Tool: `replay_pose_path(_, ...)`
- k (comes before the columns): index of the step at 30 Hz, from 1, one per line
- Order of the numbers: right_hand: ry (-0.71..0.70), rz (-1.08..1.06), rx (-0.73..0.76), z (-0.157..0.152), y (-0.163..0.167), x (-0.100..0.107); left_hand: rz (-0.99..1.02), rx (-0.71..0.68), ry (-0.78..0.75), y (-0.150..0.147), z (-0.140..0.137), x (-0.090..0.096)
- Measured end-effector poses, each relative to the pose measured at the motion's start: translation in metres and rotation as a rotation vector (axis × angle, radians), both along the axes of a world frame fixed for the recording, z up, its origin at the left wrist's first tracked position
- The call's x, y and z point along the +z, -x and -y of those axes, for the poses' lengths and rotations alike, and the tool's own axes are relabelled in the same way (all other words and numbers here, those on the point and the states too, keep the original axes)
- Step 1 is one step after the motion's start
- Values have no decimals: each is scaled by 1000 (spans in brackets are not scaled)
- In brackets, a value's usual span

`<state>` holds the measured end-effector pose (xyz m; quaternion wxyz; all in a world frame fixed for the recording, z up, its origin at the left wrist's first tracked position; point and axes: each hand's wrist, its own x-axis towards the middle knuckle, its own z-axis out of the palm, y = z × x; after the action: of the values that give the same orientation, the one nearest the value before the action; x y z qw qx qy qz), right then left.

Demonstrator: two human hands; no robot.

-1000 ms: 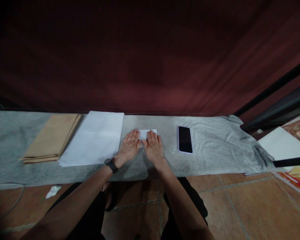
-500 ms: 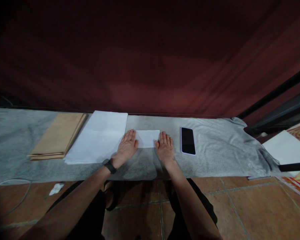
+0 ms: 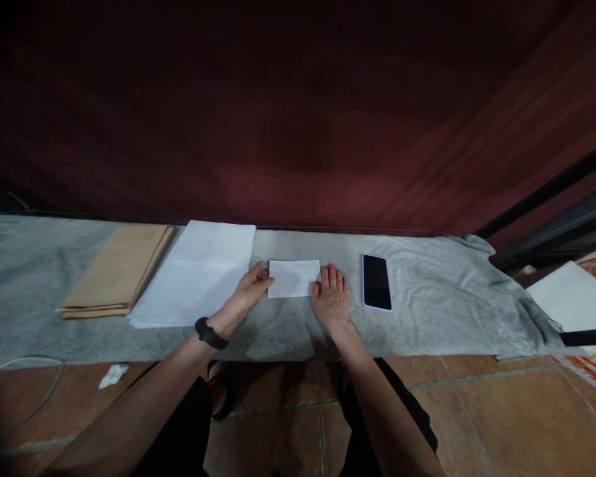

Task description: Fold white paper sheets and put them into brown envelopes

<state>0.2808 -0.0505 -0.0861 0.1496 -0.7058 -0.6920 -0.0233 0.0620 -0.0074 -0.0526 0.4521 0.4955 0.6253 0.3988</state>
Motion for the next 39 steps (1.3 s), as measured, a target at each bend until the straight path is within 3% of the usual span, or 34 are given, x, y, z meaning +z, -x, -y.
replay_pose_path(3, 26, -9, -7, 1, 2, 1, 199, 26, 46, 0, 2, 7)
replay_pose_path(9, 53, -44, 29, 2, 4, 10, 290, -72, 71, -4, 6, 23)
replay_pose_path(14, 91, -186, 390, 9, 14, 29, 406, -60, 9, -10, 4, 30)
replay_pose_path(17, 101, -239, 483, 14, 24, 40, 473, -93, -22, -13, 4, 34)
replay_pose_path(21, 54, -459, 385, 13, 25, 48, 542, -135, -37, -17, 9, 38)
replay_pose_path(27, 0, -1181, 80, 3, 23, 51, 349, -62, 102, -22, 18, 31)
replay_pose_path(32, 61, -1640, 1, 5, 30, 48, 557, -50, 136, -26, 16, 19)
replay_pose_path(35, 74, -1761, -83, 4, 21, 46, 487, -67, 52, -20, 8, 16)
replay_pose_path(39, 107, -1572, -172, -2, -4, 41, 124, -192, -127, -8, -1, 16)
